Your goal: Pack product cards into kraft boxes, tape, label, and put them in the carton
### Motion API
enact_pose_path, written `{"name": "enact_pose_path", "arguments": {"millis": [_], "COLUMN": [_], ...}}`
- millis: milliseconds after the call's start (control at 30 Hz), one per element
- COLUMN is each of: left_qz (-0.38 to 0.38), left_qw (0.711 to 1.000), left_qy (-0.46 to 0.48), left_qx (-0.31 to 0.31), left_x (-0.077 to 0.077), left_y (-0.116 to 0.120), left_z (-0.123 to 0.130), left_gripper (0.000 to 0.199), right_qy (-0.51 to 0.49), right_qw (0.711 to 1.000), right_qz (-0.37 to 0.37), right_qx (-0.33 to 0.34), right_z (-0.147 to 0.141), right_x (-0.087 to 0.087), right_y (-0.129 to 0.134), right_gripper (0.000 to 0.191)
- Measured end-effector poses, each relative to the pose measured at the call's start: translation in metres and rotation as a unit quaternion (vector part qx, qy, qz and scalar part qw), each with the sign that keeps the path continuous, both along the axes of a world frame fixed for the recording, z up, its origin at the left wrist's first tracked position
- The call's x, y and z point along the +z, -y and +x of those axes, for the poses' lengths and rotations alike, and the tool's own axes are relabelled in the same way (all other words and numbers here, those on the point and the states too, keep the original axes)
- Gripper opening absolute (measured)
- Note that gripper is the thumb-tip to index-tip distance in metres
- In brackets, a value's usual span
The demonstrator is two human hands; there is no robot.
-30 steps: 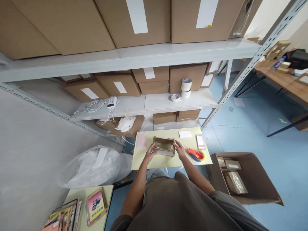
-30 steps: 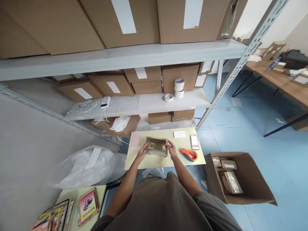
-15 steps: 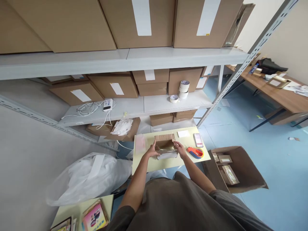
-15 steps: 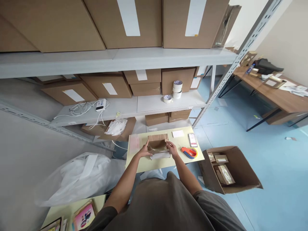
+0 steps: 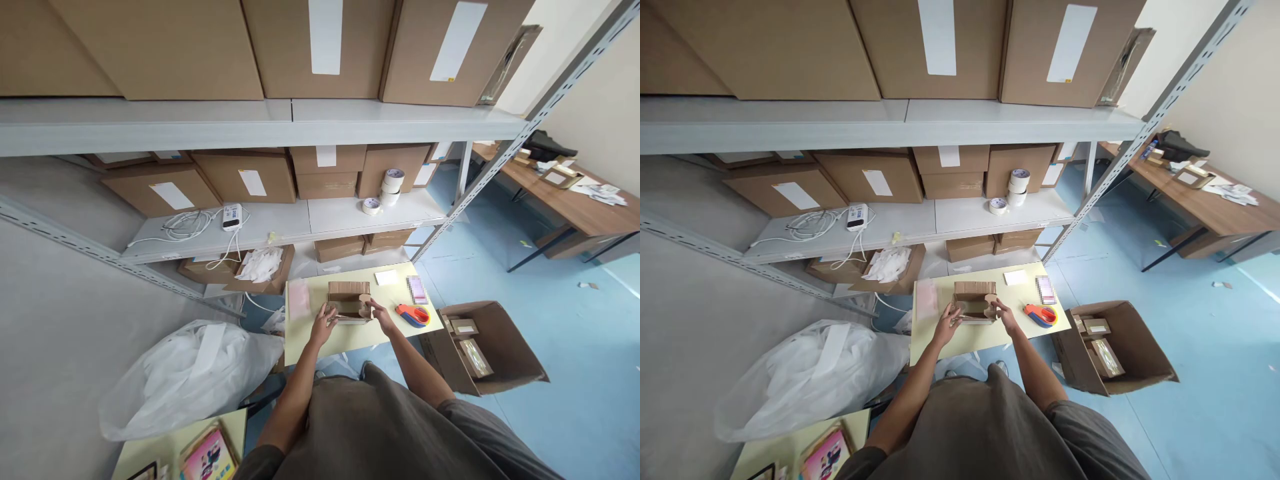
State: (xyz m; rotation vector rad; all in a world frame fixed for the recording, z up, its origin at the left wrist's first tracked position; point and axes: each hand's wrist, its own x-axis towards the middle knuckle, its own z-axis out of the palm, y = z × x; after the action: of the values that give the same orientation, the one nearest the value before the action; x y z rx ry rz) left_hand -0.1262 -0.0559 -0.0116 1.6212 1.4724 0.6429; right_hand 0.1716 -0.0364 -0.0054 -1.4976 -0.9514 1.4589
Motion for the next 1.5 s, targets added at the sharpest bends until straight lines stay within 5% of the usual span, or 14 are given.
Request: {"name": "enact_pose_path", "arguments": {"millis": [133, 433, 633, 867, 1067, 1300, 1500], "left_qz": [-0.037, 0.006, 0.072, 0.015, -0.001, 0.049, -0.027], "left_qw": [0.999, 0.999, 0.989, 0.994, 0.996, 0.997, 0.998], "left_qy": [0.022, -0.014, -0.116, -0.11, -0.066, -0.056, -0.064], "left_qx": [-0.004, 0.032, 0.06, 0.022, -0.065, -0.027, 0.007], "left_x": [-0.012, -0.01, -0.007, 0.019, 0.03, 0.024, 0.008], "left_y": [0.012, 0.015, 0.027, -0.036, -0.075, -0.05, -0.034], "left_z": [-0.002, 0.006, 0.02, 0.001, -0.006, -0.001, 0.013], "left_gripper": [0.055, 0.05, 0.089, 0.114, 0.088, 0.045, 0.01], "right_qy": [0.027, -0.024, 0.109, 0.316, 0.323, 0.322, 0.322], "right_qw": [0.999, 0.998, 0.987, 0.948, 0.946, 0.946, 0.947], "right_qz": [-0.022, -0.062, 0.001, 0.014, 0.019, -0.034, -0.005], "right_qx": [0.033, -0.019, -0.117, -0.04, 0.021, -0.005, -0.014], "right_z": [-0.002, -0.005, -0.03, -0.036, -0.035, -0.032, -0.033], "right_x": [-0.003, -0.003, -0.021, -0.016, -0.004, -0.008, -0.019], "right_y": [0.017, 0.038, 0.029, 0.022, 0.017, 0.012, 0.018], "right_gripper": [0.066, 0.07, 0.061, 0.052, 0.043, 0.049, 0.054]}}
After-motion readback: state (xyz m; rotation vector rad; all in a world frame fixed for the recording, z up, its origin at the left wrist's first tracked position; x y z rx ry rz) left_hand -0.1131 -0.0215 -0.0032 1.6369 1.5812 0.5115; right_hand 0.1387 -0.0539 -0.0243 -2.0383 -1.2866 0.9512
